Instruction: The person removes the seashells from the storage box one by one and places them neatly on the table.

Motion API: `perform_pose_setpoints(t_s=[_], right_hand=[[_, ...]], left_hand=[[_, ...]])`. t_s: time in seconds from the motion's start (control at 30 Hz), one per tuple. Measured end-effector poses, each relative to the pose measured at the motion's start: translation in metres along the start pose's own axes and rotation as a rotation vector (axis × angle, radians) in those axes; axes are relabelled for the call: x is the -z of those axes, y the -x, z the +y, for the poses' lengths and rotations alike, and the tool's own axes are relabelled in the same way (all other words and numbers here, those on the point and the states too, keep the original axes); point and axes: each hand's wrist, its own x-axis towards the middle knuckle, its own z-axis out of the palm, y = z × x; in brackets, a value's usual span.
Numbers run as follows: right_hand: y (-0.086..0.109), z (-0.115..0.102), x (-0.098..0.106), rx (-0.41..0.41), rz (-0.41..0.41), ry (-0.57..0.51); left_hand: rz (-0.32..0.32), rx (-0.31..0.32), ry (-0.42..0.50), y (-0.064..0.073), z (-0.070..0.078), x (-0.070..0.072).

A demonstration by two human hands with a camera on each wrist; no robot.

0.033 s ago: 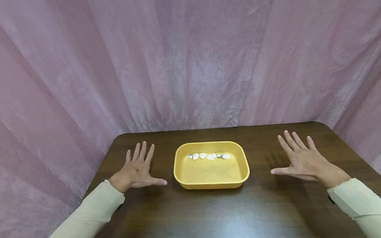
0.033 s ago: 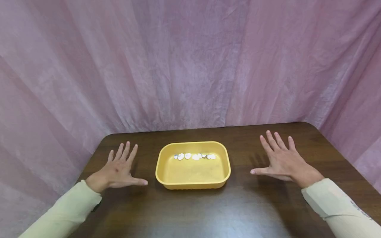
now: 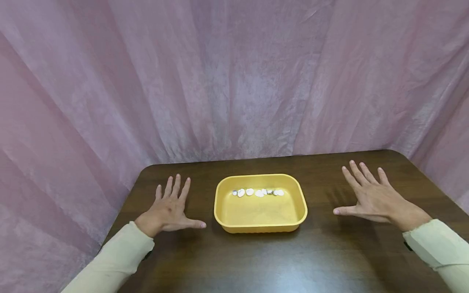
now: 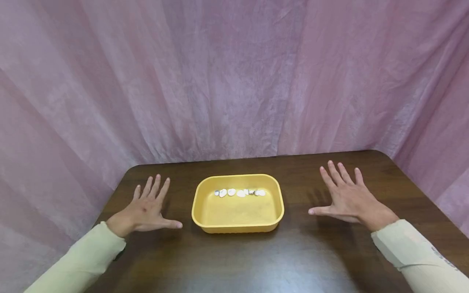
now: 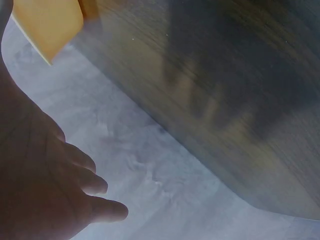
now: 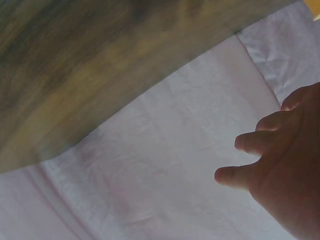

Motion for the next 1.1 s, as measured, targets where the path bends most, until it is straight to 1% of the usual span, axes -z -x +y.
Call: perform_pose_setpoints(t_s=[0.1,0.3,0.47,0.57,0.67,0.8,0.87,0.93,1.0,1.03,1.1], right_hand=[[0.002,0.0,0.003,0.0,-0.01,-0.007],[-0.003,0.0,0.007,0.009,0.01,0.007],[-0.008,-0.003,0.008,0.032,0.018,0.01],[-0.014,-0.008,0.009,0.07,0.025,-0.014],[-0.021,-0.015,0.009,0.124,0.019,-0.109],[-0.038,-0.028,0.012,0.184,0.002,-0.276],[-0.046,-0.035,0.012,0.22,0.023,-0.332],[-0.055,-0.043,0.01,0.269,0.061,-0.373],[-0.062,-0.052,0.006,0.316,0.098,-0.412],[-0.066,-0.057,0.004,0.334,0.107,-0.44],[-0.072,-0.065,0.0,0.35,0.098,-0.491]], left_hand=[[-0.006,0.0,-0.005,0.003,0.002,0.004],[0.019,-0.01,-0.02,0.003,0.002,0.006],[-0.001,-0.017,-0.018,0.003,0.002,0.007],[-0.016,-0.047,0.014,0.0,0.004,0.006],[-0.043,-0.107,0.105,-0.008,0.011,0.003],[-0.089,-0.218,0.268,-0.027,0.021,-0.001],[-0.111,-0.273,0.329,-0.037,0.024,-0.003],[-0.133,-0.311,0.372,-0.045,0.026,-0.007],[-0.153,-0.334,0.402,-0.051,0.027,-0.01],[-0.162,-0.336,0.412,-0.053,0.027,-0.012],[-0.177,-0.324,0.437,-0.055,0.026,-0.015]])
